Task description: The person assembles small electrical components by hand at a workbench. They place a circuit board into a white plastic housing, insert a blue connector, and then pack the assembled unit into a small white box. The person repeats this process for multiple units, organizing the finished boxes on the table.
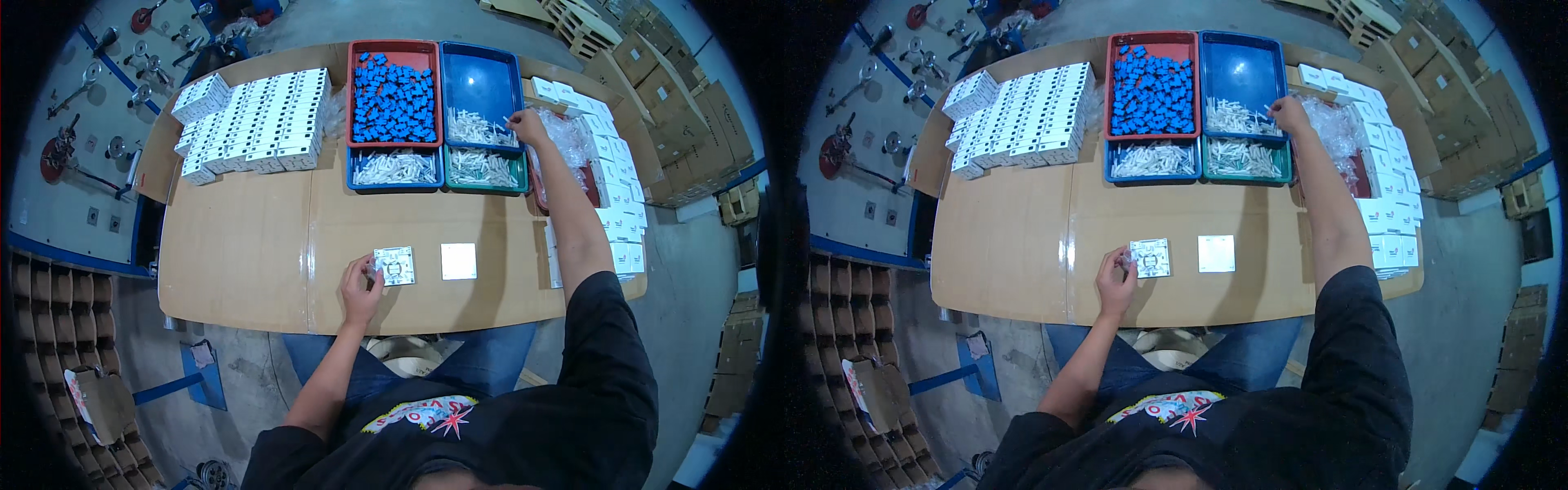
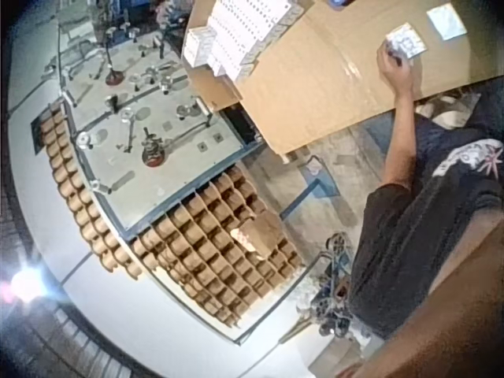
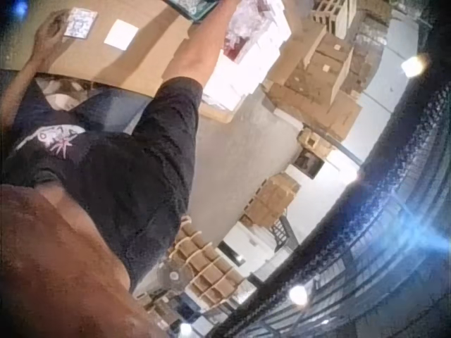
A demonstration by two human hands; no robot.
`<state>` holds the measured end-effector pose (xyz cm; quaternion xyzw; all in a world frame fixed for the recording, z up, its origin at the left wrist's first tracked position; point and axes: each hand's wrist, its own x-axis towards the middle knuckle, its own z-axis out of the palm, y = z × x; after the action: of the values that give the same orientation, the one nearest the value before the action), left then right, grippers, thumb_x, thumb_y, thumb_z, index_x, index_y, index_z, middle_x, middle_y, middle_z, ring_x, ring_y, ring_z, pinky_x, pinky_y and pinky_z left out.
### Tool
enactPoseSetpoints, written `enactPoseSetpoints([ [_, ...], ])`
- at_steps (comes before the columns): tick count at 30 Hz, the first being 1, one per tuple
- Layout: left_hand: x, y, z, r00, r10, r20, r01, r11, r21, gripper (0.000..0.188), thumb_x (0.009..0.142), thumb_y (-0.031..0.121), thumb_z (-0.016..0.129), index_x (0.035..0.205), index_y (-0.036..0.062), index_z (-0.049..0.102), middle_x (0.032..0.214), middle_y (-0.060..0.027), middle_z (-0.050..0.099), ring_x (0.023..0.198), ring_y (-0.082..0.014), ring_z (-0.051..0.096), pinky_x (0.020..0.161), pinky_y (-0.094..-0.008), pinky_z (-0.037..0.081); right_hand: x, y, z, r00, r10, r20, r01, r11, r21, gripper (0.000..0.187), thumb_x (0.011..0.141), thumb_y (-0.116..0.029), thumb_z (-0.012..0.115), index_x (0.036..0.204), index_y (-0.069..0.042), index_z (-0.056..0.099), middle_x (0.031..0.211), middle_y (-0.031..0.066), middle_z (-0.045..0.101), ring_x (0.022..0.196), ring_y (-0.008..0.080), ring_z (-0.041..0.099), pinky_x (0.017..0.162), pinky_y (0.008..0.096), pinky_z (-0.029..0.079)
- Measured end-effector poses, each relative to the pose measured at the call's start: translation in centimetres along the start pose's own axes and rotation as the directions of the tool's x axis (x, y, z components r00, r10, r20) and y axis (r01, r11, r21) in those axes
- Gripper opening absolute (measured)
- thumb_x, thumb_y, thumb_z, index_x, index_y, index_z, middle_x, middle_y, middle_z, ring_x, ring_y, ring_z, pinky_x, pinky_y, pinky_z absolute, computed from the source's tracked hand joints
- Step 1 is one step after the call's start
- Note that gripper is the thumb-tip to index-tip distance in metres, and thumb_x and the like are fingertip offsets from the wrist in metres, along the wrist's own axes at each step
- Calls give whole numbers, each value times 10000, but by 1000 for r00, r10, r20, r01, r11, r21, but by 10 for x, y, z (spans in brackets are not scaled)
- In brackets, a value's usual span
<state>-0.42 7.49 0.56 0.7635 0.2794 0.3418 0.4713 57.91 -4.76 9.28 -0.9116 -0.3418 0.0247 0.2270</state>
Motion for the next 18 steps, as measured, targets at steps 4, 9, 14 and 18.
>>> enactPoseSetpoints([
  [4, 0, -1, -2, 1000, 16, -10, -16, 1000, 23, 338, 882, 8, 740, 1214, -12, 683, 1094, -110, 705, 974, -198, 667, 893, -325, 531, -4, -6, 10, 992, 117, -48, -110, 987, 117, 288, 851, -212, 831, 1042, -1, 786, 827, 151, 753, 595, 230, 715, 608, 394, 557],
  [9, 0, -2, 1, 999, 31, -10, -31, 1000, -6, 337, 878, 1, 741, 1210, -10, 684, 1110, -115, 706, 972, -206, 671, 887, -333, 537, -12, 4, 16, 985, -24, -169, -12, 978, -209, 146, 842, -167, 735, 945, -73, 777, 917, 177, 763, 866, 354, 750, 777, 460, 585],
  [14, 2, -2, -2, 999, 35, -8, -35, 999, -1, 336, 865, 8, 746, 1195, -11, 687, 1096, -124, 704, 966, -227, 676, 865, -342, 543, -31, -3, 32, 993, 27, -114, -64, 939, -339, 139, 865, -148, 643, 900, -103, 770, 921, 205, 751, 900, 410, 735, 800, 511, 588],
  [18, 2, -6, 1, 999, 49, -4, -48, 999, 15, 356, 848, 26, 753, 1195, -15, 686, 1068, -135, 695, 955, -258, 678, 841, -360, 548, -35, -11, 46, 977, 11, -212, -115, 866, -486, 157, 904, -134, 603, 886, -75, 747, 903, 217, 746, 888, 419, 740, 775, 522, 594],
])
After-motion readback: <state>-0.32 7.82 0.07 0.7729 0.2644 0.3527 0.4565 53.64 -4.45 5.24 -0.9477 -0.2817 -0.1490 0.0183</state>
